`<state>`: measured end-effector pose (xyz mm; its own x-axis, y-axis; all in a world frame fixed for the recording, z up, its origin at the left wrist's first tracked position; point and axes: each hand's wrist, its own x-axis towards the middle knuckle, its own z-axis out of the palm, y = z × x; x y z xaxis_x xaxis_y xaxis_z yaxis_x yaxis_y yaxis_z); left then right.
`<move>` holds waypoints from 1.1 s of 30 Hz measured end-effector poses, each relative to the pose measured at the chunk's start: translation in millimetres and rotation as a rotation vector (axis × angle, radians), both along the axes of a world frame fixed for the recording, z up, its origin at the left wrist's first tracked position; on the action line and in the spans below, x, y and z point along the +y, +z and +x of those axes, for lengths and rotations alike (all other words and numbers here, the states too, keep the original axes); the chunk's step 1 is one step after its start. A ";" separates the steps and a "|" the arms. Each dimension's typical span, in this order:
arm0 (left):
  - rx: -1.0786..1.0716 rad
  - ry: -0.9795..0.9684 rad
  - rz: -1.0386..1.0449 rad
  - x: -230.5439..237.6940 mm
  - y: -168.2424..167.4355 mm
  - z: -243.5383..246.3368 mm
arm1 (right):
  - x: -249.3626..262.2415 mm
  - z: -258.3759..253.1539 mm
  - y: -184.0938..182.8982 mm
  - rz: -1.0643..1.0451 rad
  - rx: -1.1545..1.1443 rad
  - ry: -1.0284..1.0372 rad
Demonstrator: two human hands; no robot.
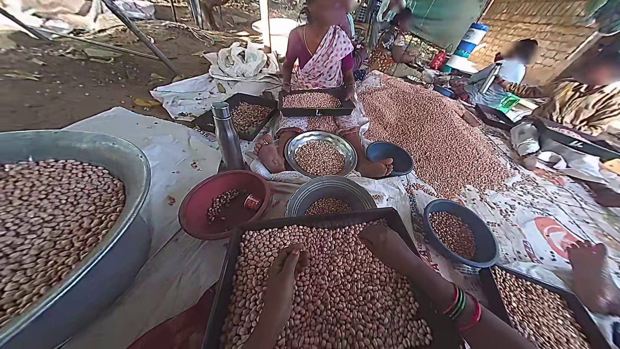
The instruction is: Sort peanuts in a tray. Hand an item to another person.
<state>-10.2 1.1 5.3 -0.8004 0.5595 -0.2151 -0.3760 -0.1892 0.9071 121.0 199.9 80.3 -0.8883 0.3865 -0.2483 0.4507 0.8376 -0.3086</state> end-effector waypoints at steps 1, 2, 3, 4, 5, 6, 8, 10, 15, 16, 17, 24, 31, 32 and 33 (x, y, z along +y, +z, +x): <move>-0.002 -0.003 -0.001 0.3 0.7 0.3 | -2.5 -3.7 -2.1 -0.027 -0.028 -0.003; -0.008 -0.004 -0.004 0.4 1.2 0.4 | -5.1 -6.8 -5.7 -0.053 -0.039 0.000; -0.013 -0.003 -0.004 0.5 1.5 0.5 | -8.8 -10.0 -9.5 -0.076 -0.048 0.010; -0.019 -0.002 -0.001 0.8 1.4 0.6 | -13.8 -13.1 -13.2 -0.090 -0.061 0.029; -0.026 -0.005 0.001 1.2 1.5 0.4 | -19.5 -16.4 -17.0 -0.097 -0.073 0.057; -0.035 -0.010 0.002 1.0 1.9 0.4 | -25.6 -19.7 -20.7 -0.101 -0.096 0.088; -0.049 -0.009 0.006 0.5 2.5 0.1 | -34.9 -27.5 -22.1 -0.124 -0.199 0.140; -0.058 -0.010 0.001 -0.2 2.9 0.0 | -38.3 -31.2 -27.5 -0.140 -0.262 0.213; -0.114 -0.062 -0.022 1.0 4.9 1.5 | -36.6 -26.6 -38.5 -0.082 -0.169 0.161; -0.163 -0.097 -0.050 1.5 5.8 1.7 | -28.1 -23.0 -30.3 -0.115 -0.046 0.079; -0.213 -0.157 -0.082 1.0 6.0 1.9 | -21.0 -19.1 -19.5 -0.159 0.059 0.017; -0.430 -0.551 -0.278 6.8 0.8 16.1 | -29.9 11.2 21.2 -0.299 -0.007 0.110; -0.263 -0.281 -0.188 2.8 3.3 5.9 | -30.5 37.5 -5.2 -0.125 -0.394 0.029; -0.247 -0.248 -0.178 2.6 3.6 4.8 | -32.7 39.4 -6.0 -0.133 -0.355 0.018; -0.233 -0.214 -0.163 2.6 4.1 4.4 | -34.9 39.9 -7.1 -0.143 -0.325 0.015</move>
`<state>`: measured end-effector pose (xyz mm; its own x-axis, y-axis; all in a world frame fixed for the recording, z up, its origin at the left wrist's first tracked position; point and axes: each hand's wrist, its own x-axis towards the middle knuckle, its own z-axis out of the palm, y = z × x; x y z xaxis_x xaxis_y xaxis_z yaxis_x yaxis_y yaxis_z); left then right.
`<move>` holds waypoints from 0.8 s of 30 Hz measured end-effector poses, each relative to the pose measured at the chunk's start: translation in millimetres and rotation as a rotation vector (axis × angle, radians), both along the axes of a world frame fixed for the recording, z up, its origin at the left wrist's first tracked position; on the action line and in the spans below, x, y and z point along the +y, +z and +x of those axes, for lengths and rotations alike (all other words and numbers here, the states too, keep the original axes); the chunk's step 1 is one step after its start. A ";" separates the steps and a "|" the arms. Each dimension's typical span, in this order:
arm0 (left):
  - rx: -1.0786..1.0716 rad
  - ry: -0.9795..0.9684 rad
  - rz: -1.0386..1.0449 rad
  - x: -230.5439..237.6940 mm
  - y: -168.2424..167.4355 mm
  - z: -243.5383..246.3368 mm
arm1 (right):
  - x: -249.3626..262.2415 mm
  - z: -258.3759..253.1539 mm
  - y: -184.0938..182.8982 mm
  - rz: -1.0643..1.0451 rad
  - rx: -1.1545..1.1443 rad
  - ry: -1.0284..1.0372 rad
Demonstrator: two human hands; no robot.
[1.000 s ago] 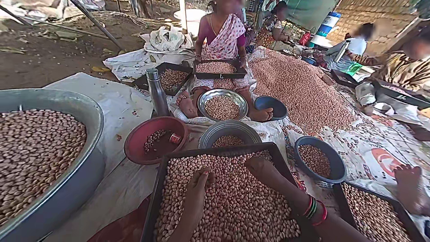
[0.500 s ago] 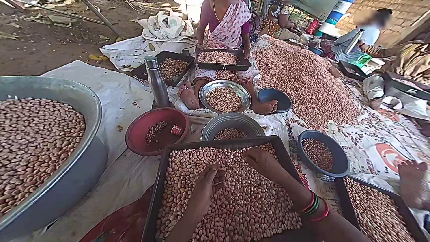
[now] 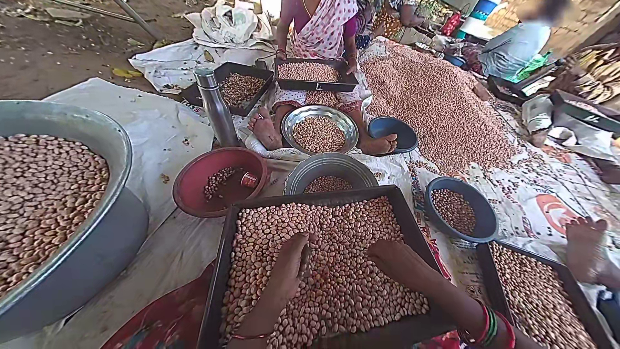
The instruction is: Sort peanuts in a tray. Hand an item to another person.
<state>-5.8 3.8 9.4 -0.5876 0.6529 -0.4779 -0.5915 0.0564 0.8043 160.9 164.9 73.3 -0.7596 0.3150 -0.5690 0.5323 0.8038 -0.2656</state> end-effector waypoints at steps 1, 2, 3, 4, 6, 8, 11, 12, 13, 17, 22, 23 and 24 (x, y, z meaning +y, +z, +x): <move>0.016 0.032 0.014 0.1 0.4 -0.4 | -2.3 -0.8 -1.7 -0.002 0.009 0.009; 0.031 0.061 0.023 0.1 0.8 -1.6 | -4.1 -1.8 -5.8 0.009 0.008 0.035; 0.041 0.099 0.035 0.3 1.6 -3.2 | -5.2 -3.2 -10.7 0.023 -0.011 0.073; 0.047 0.135 0.046 0.3 1.9 -5.3 | -6.3 -4.5 -16.2 0.037 -0.037 0.110; 0.091 0.179 0.056 -1.4 2.6 -10.2 | -11.1 -6.0 -27.4 0.065 -0.048 0.164; 0.247 0.140 0.014 -4.0 0.8 -13.9 | -17.3 -9.0 -32.9 0.090 -0.067 0.196; 0.712 -0.180 -0.257 -10.6 2.5 -15.9 | -20.5 -14.7 -30.3 0.087 -0.138 0.162; 0.837 -0.330 -0.377 -10.3 8.1 -14.5 | -17.0 -14.3 -26.9 0.066 -0.117 0.108; 0.920 -0.488 -0.487 -7.8 13.2 -13.1 | -9.6 -11.5 -23.2 0.036 -0.031 0.038; 0.981 -0.976 -0.845 7.9 19.3 -4.3 | 21.6 -0.4 -0.6 -0.025 0.360 -0.243; 1.022 -1.020 -1.020 15.0 24.1 7.4 | 26.9 1.5 1.9 -0.032 0.305 -0.117; 1.020 -1.025 -1.022 15.4 24.3 8.0 | 22.6 -2.9 -2.1 -0.022 0.199 -0.060; 1.017 -1.036 -1.026 16.1 24.5 8.2 | 16.6 -8.9 -7.1 0.009 0.077 -0.004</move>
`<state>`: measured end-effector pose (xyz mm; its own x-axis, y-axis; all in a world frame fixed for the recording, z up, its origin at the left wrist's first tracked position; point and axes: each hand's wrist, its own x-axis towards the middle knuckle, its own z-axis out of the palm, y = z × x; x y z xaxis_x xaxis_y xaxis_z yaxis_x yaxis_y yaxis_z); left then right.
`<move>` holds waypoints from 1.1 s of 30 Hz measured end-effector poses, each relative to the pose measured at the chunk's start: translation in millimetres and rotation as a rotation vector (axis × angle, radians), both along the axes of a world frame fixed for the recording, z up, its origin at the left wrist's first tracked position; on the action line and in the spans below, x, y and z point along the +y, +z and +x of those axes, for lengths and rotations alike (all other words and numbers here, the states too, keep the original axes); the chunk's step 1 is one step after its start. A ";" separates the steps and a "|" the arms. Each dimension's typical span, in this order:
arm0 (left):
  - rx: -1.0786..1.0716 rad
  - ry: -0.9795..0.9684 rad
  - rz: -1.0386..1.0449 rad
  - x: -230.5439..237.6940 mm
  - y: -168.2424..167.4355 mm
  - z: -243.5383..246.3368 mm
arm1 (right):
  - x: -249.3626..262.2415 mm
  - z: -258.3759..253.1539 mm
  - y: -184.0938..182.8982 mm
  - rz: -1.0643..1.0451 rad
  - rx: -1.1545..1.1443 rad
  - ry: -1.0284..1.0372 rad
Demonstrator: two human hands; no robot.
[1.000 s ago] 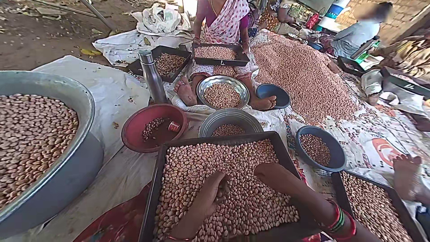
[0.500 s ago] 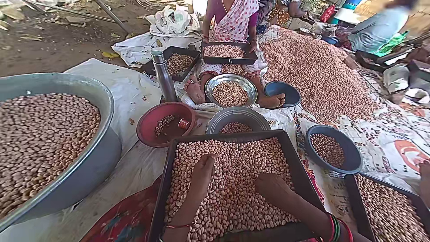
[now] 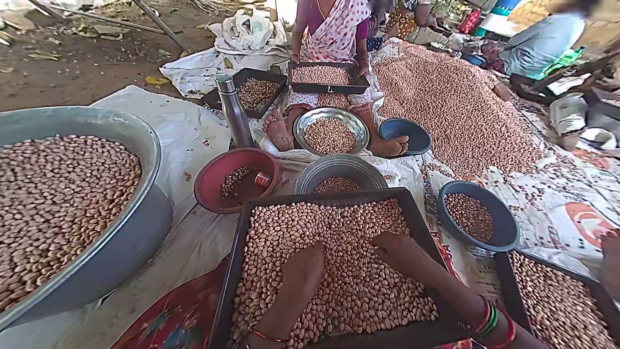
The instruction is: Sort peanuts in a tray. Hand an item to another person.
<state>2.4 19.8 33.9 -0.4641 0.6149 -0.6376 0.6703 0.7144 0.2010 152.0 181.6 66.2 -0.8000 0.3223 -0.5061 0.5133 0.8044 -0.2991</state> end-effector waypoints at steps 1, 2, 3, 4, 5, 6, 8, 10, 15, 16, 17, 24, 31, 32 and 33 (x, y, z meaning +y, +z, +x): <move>-0.005 -0.004 -0.007 0.7 0.3 0.8 | -6.9 -6.6 -5.3 0.040 -0.123 0.045; -0.009 -0.006 -0.017 1.3 0.5 1.7 | -12.9 -12.0 -11.7 0.086 -0.211 0.077; -0.004 -0.008 -0.026 2.0 0.3 2.4 | -16.6 -15.9 -16.4 0.118 -0.250 0.083; 0.003 -0.008 -0.027 2.4 -0.9 3.2 | -17.7 -18.3 -17.4 0.122 -0.253 0.073; 0.007 -0.004 -0.024 2.7 -2.0 3.9 | -16.5 -19.0 -15.6 0.093 -0.218 0.051; 0.006 -0.002 -0.021 2.6 -2.6 4.3 | -13.1 -18.4 -13.6 0.025 -0.130 0.012; -0.002 0.005 -0.007 1.9 -1.4 3.8 | -4.1 -22.7 -10.7 -0.185 0.084 -0.120; -0.016 0.001 0.004 1.8 -1.0 3.8 | 0.2 -40.5 -6.2 -0.428 0.197 -0.272; -0.096 0.061 0.108 -5.3 -1.7 -3.0 | -10.2 -109.6 -27.6 -0.563 0.409 -0.362; -0.141 0.117 0.156 -8.5 -0.3 -6.6 | -14.0 -120.8 -32.5 -0.467 0.387 -0.296; -0.198 0.202 0.234 -11.6 0.5 -11.1 | -18.0 -130.2 -35.9 -0.357 0.343 -0.237; -0.958 1.034 1.274 -22.7 -25.7 -24.7 | -30.6 -147.5 -38.0 -0.060 0.176 -0.066; -1.225 1.222 0.870 -12.3 -21.2 -10.2 | -38.2 -109.4 51.1 -0.186 0.185 0.204; -1.260 1.180 0.854 -12.6 -23.0 -7.7 | -35.2 -99.5 57.5 -0.144 0.181 0.178; -1.284 1.137 0.844 -13.5 -24.9 -5.5 | -29.3 -87.2 58.6 -0.106 0.182 0.143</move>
<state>-3.1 6.3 8.9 -0.3734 0.6935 -0.6162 -0.7896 0.1111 0.6034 64.7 152.3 124.8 -0.9146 0.1524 -0.3746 0.3267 0.8242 -0.4625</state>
